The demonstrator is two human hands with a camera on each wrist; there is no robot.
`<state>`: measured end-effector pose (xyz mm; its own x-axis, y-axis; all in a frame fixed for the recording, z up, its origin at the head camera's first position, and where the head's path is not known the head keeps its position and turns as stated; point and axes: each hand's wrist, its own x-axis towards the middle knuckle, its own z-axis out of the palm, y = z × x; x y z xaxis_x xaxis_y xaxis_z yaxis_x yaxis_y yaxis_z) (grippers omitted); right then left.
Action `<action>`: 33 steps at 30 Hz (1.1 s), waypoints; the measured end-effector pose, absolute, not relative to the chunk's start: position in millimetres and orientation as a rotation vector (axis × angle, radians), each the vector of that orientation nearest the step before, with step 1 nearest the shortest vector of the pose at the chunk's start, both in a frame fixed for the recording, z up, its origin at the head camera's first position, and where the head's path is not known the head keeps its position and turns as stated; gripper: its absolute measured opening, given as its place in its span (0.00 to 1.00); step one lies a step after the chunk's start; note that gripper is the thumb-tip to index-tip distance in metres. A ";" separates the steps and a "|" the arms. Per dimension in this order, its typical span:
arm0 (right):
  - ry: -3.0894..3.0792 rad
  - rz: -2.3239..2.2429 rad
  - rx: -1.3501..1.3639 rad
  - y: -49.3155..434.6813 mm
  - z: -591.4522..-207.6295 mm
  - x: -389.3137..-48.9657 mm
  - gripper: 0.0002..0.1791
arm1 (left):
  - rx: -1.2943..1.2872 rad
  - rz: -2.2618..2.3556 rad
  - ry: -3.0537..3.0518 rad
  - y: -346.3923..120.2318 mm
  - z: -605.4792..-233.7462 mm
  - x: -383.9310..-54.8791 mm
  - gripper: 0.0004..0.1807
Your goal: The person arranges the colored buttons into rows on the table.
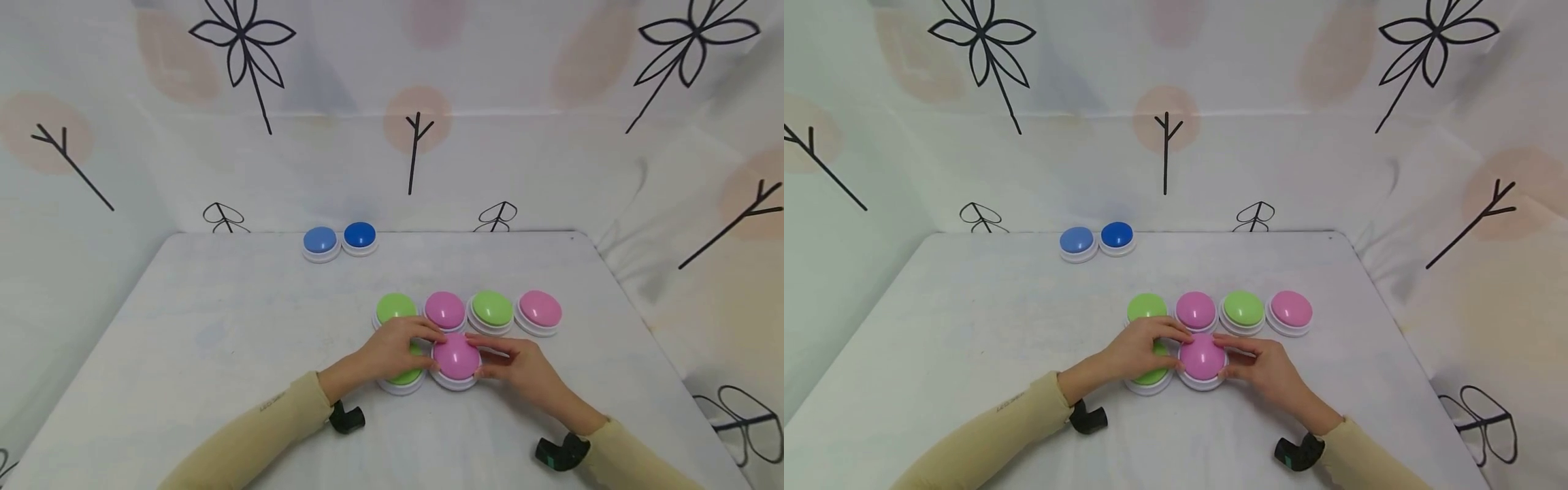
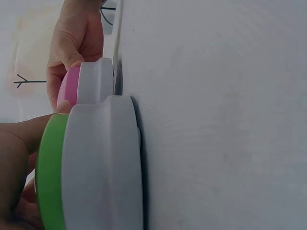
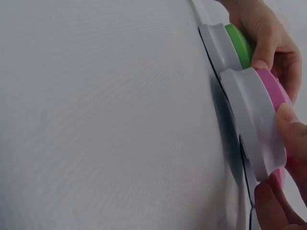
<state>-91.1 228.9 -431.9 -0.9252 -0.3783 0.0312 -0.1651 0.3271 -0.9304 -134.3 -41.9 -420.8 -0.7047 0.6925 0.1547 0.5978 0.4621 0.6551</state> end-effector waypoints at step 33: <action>2.522 -1.384 -0.576 231.3 -411.5 -113.5 0.22 | 1.080 1.260 2.344 -61.5 -404.9 -145.1 0.19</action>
<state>-113.5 231.3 -411.5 -0.9025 -0.4307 0.0062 -0.2365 0.4835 -0.8428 -145.1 -61.5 -404.9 -0.6861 0.7196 0.1067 0.4862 0.3444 0.8031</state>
